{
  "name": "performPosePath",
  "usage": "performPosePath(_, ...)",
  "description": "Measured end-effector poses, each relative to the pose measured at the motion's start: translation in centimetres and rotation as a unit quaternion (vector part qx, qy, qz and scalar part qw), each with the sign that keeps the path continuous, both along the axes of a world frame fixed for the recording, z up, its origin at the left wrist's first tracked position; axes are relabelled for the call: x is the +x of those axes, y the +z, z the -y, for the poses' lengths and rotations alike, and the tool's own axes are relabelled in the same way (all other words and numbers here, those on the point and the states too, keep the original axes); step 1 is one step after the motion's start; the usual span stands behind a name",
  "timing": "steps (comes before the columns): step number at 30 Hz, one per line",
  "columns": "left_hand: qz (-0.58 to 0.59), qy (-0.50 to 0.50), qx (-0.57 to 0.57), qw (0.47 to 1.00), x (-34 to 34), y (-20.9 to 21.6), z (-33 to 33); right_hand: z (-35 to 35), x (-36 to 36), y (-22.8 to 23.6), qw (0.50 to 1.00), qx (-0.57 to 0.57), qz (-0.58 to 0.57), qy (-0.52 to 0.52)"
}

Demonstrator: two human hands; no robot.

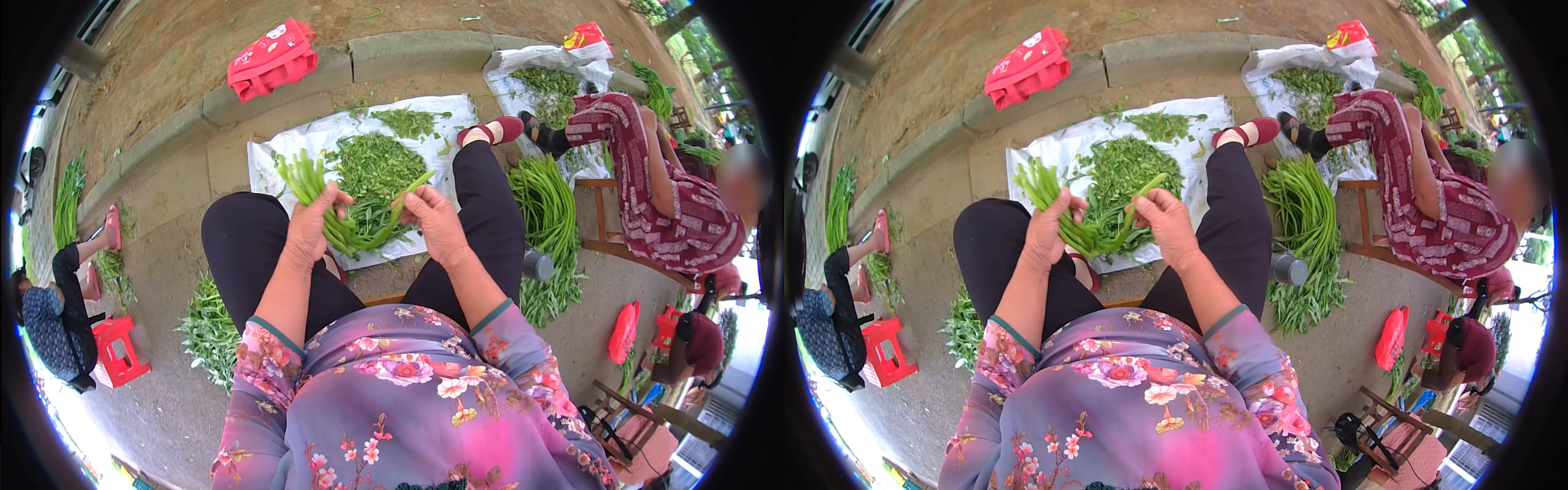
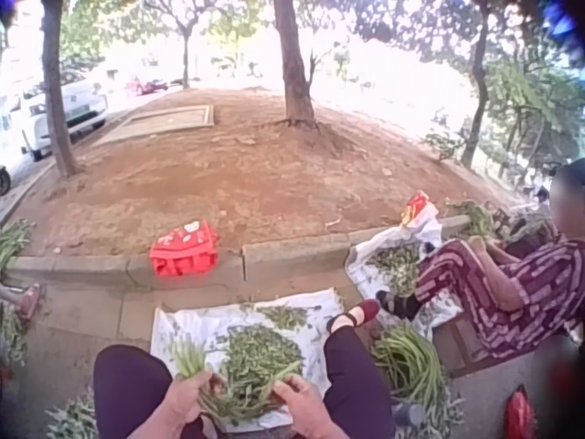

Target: The person picks small leaves off of long green vegetable stalks by hand, gathering the leaves on a plastic sheet spread on the ground.

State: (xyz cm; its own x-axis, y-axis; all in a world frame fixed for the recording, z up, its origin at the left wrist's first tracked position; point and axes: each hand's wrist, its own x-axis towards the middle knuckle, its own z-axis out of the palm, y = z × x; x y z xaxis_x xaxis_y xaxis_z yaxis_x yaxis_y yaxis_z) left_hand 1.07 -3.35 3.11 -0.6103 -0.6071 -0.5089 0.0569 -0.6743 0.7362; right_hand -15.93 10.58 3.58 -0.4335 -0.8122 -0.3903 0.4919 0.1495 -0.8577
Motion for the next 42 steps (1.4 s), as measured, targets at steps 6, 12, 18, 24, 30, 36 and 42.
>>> performPosePath(6, -0.051, 0.07, -0.059, 0.995, 1.4, 2.5, 2.1, -0.9, -2.6, 1.7, 0.997, -0.024, 0.006, -0.071)
performPosePath(12, -0.138, 0.096, -0.09, 0.982, 3.0, 5.1, 4.1, -1.5, -4.5, 4.3, 0.988, -0.087, -0.009, -0.129)
performPosePath(18, -0.207, 0.101, -0.107, 0.967, 5.4, 8.2, 5.9, -2.2, -7.2, 9.2, 0.962, -0.183, -0.007, -0.205)
performPosePath(24, -0.173, 0.123, -0.178, 0.961, 6.7, 11.4, 7.5, -3.3, -9.2, 14.0, 0.932, -0.24, 0.009, -0.271)
performPosePath(30, -0.1, 0.157, -0.212, 0.959, 6.2, 11.6, 7.6, -3.7, -9.7, 16.0, 0.925, -0.295, -0.002, -0.24)
performPosePath(36, -0.054, 0.107, -0.213, 0.97, 1.4, 11.0, 5.0, -0.6, -5.4, 14.6, 0.957, -0.227, -0.048, -0.172)
performPosePath(42, -0.011, -0.029, -0.134, 0.991, -2.0, 7.2, 1.2, 2.5, -0.2, 11.1, 0.986, -0.119, -0.114, -0.032)
